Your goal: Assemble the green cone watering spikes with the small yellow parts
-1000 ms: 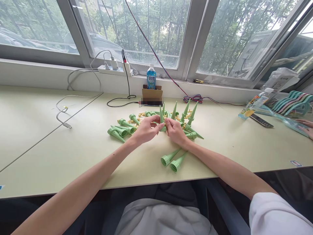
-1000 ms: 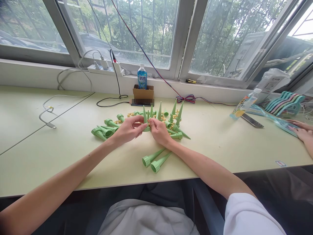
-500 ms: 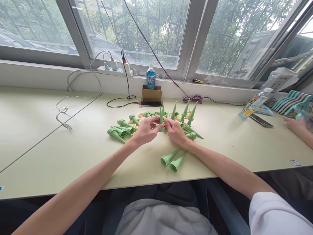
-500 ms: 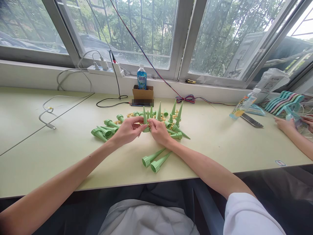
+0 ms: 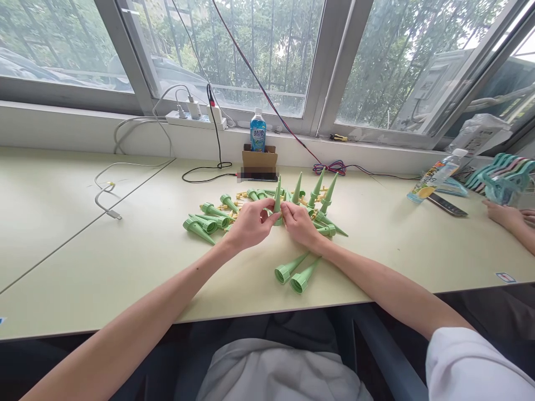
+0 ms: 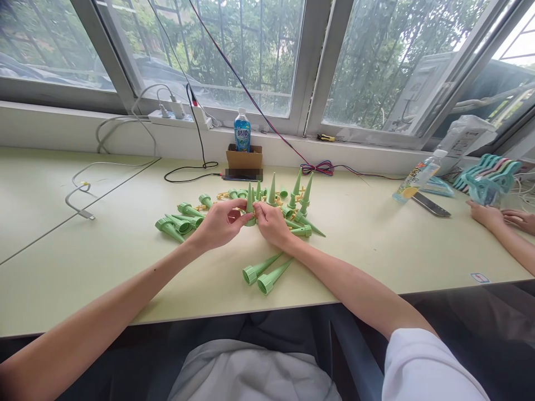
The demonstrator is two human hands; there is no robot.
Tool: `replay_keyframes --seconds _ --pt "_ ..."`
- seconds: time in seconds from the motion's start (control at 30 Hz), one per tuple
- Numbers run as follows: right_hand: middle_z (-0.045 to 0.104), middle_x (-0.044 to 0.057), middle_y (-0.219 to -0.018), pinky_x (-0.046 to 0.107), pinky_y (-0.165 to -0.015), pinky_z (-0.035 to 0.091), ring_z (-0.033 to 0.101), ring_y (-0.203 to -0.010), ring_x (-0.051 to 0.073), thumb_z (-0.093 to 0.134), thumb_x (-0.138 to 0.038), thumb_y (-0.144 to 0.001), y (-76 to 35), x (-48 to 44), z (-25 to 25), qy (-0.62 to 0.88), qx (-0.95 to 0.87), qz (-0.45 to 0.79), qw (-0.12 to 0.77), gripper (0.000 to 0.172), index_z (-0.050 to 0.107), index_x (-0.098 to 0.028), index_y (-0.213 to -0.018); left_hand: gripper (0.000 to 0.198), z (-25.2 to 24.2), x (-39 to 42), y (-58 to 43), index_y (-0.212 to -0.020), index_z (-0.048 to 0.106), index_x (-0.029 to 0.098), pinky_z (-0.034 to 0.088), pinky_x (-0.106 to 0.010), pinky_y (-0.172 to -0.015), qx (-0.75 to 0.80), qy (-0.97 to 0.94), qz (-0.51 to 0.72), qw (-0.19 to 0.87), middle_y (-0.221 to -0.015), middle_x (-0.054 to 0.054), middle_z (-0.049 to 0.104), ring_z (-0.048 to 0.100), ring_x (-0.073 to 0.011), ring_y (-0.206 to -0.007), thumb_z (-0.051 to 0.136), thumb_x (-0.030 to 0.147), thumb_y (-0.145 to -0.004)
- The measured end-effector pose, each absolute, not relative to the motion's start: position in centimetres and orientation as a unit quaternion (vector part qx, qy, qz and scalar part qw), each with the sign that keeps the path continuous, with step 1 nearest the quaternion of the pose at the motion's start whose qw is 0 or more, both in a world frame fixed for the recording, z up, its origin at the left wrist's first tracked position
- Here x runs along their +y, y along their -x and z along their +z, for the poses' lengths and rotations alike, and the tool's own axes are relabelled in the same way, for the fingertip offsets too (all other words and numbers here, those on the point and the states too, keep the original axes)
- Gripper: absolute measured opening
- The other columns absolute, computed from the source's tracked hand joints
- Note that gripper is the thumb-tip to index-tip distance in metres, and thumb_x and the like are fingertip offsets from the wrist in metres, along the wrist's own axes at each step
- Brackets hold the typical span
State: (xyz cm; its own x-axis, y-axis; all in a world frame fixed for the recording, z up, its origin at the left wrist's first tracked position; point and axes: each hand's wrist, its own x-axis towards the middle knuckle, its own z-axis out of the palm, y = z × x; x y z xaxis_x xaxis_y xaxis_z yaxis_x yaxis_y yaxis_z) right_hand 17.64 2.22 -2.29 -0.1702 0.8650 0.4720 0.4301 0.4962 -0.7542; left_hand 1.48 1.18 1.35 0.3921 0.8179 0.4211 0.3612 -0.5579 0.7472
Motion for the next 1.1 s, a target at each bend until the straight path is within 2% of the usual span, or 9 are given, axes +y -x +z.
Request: replay_keyframes --seconds 0.2,0.47,0.87,1.1 --pt "0.040 -0.002 -0.056 0.028 -0.054 0.027 0.036 -0.055 0.014 0.032 -0.051 -0.099 -17.68 2.26 -2.33 0.443 -0.731 0.229 0.466 0.043 0.038 -0.022 -0.068 0.007 1.37 1.11 -1.58 -0.082 0.065 0.020 0.035 -0.025 -0.057 0.378 -0.785 0.406 0.275 -0.069 0.001 0.061 0.046 -0.0113 -0.052 0.067 0.024 -0.076" --pt "0.040 -0.002 -0.058 0.028 -0.056 0.027 0.036 -0.056 0.014 0.032 -0.048 -0.099 -17.53 2.39 -2.48 0.440 -0.736 0.224 0.463 0.042 0.038 -0.022 -0.068 0.009 1.12 1.25 -1.65 -0.079 0.061 0.021 0.036 -0.026 -0.059 0.386 -0.793 0.412 0.228 -0.063 0.002 0.056 0.047 -0.0124 -0.053 0.067 0.026 -0.076" --pt "0.041 -0.002 -0.060 0.027 -0.057 0.029 0.038 -0.057 0.014 0.032 -0.044 -0.100 -17.41 2.24 -2.38 0.443 -0.743 0.218 0.452 0.039 0.046 -0.020 -0.072 0.009 1.10 1.20 -1.62 -0.077 0.059 0.020 0.036 -0.026 -0.059 0.398 -0.807 0.391 0.194 -0.061 0.003 0.055 0.047 -0.0117 -0.051 0.063 0.027 -0.080" --pt "0.040 -0.002 -0.060 0.027 -0.057 0.028 0.036 -0.057 0.013 0.032 -0.043 -0.100 -17.38 2.31 -2.34 0.447 -0.740 0.232 0.446 0.038 0.045 -0.020 -0.071 0.013 0.98 1.21 -1.67 -0.074 0.054 0.019 0.038 -0.026 -0.058 0.401 -0.814 0.387 0.161 -0.063 0.002 0.057 0.048 -0.0112 -0.051 0.058 0.027 -0.083"
